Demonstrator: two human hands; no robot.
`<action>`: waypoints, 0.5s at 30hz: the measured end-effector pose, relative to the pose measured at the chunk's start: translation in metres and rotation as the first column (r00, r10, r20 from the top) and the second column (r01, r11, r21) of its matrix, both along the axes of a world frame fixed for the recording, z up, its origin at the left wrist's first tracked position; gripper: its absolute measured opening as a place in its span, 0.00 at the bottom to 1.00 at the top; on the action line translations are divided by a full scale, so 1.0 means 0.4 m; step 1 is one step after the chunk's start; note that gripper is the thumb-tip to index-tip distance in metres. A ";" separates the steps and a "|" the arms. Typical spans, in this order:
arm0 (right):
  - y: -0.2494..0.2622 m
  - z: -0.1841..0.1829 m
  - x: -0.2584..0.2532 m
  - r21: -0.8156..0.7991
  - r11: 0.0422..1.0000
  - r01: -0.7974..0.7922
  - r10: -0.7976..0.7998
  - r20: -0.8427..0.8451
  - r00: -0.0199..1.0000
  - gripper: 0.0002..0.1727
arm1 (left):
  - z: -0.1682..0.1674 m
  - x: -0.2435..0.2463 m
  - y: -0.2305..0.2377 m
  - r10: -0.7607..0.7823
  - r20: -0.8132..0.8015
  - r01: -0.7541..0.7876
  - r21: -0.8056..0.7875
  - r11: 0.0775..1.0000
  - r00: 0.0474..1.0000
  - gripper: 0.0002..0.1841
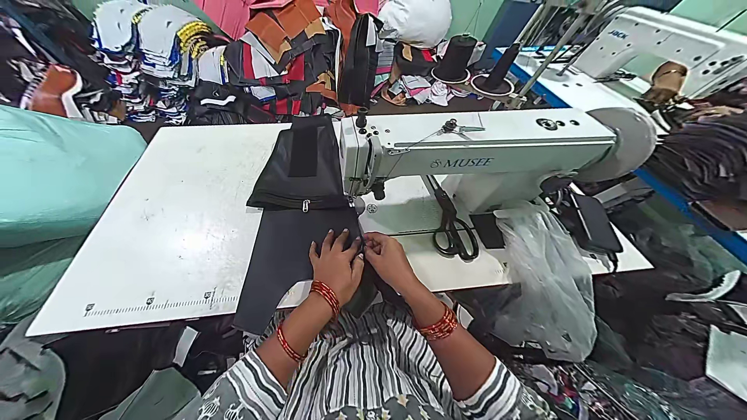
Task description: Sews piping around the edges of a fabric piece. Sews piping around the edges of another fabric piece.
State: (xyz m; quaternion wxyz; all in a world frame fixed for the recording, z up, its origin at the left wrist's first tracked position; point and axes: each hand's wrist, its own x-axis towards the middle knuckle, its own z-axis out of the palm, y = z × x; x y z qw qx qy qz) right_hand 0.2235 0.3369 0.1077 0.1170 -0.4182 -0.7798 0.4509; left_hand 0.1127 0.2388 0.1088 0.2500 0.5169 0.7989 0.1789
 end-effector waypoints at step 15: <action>-0.023 0.029 0.003 0.082 0.991 -0.107 0.091 0.179 0.980 0.20 | -0.040 -0.016 -0.020 -0.152 -0.090 0.163 0.136 0.977 0.984 0.22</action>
